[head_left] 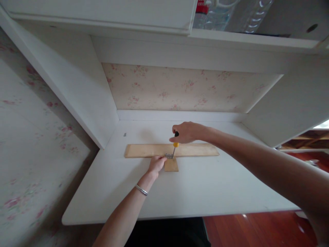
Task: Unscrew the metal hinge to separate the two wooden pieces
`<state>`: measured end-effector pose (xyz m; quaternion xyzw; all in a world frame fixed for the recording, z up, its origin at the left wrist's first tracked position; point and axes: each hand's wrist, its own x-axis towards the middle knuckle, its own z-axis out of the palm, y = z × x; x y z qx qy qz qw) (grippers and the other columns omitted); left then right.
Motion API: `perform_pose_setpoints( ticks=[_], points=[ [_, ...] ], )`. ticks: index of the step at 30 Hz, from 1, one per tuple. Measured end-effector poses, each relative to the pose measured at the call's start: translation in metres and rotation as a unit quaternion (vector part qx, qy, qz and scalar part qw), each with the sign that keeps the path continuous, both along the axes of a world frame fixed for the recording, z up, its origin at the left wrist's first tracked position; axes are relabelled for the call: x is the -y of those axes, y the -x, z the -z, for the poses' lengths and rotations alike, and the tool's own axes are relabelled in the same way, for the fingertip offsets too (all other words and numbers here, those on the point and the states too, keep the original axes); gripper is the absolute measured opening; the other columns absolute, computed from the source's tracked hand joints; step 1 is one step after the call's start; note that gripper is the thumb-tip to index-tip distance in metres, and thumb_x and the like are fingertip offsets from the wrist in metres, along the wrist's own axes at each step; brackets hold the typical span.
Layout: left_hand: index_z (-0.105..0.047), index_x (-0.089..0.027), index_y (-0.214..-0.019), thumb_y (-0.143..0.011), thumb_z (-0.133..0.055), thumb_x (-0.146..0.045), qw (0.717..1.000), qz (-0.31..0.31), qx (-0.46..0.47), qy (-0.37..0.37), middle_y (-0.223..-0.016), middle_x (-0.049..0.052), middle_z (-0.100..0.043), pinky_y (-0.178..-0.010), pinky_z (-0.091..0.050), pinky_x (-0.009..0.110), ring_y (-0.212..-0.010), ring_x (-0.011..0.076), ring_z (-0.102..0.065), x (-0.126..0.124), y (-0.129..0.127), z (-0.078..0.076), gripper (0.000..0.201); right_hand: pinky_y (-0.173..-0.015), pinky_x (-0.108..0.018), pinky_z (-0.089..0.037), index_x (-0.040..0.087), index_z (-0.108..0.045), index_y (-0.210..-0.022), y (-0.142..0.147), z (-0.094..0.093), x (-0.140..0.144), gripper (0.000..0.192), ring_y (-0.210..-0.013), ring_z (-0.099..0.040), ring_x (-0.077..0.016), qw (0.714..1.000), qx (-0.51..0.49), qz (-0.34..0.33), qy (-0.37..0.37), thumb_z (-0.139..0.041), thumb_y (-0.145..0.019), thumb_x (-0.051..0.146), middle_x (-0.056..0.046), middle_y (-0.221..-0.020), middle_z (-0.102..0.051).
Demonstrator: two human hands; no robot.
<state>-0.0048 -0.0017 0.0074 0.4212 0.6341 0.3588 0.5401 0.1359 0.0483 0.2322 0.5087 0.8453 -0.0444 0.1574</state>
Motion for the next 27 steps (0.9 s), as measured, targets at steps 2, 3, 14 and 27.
perform_pose_setpoints(
  ticks=[2,3,14,27],
  points=[
    [-0.061,-0.016,-0.054,-0.066,-0.065,-0.029,1.000,-0.001,-0.001,-0.002,-0.042,-0.003,-0.046,-0.046,-0.025,0.022,-0.048,0.0105,-0.042,0.000,0.000,0.001,0.018,-0.064,-0.033,-0.043,0.017,-0.065,-0.102,0.001,0.000,0.001,0.040,-0.085,-0.063,-0.0274,1.000,0.003,0.003,-0.010,-0.044,-0.084,0.046,-0.014,-0.092,-0.068],
    [-0.061,-0.016,-0.053,-0.066,-0.065,-0.029,1.000,-0.001,-0.002,-0.003,-0.043,-0.003,-0.046,-0.047,-0.025,0.022,-0.048,0.0105,-0.042,0.000,0.000,0.001,0.019,-0.065,-0.033,-0.043,0.018,-0.064,-0.104,0.001,0.000,0.002,0.036,-0.087,-0.063,-0.0270,1.000,-0.001,-0.015,-0.012,-0.045,-0.083,0.040,-0.014,-0.096,-0.068],
    [-0.060,-0.016,-0.054,-0.067,-0.061,-0.031,1.000,0.006,-0.022,-0.019,-0.044,-0.004,-0.043,-0.046,-0.020,0.022,-0.046,0.0089,-0.035,-0.001,-0.002,0.008,0.020,-0.070,-0.033,-0.043,0.026,-0.057,-0.117,0.003,0.000,0.005,0.044,-0.097,-0.060,-0.0273,0.998,-0.021,-0.066,-0.012,-0.057,-0.075,0.037,-0.010,-0.115,-0.063],
    [-0.062,-0.016,-0.055,-0.069,-0.059,-0.032,0.998,0.012,-0.052,-0.042,-0.052,-0.002,-0.052,-0.050,-0.025,0.023,-0.054,0.0112,-0.046,-0.001,-0.002,0.011,0.022,-0.067,-0.033,-0.042,0.018,-0.063,-0.106,0.006,-0.002,0.008,0.035,-0.089,-0.062,-0.0275,0.999,-0.003,-0.034,-0.005,-0.047,-0.083,0.039,-0.014,-0.096,-0.067]
  ],
)
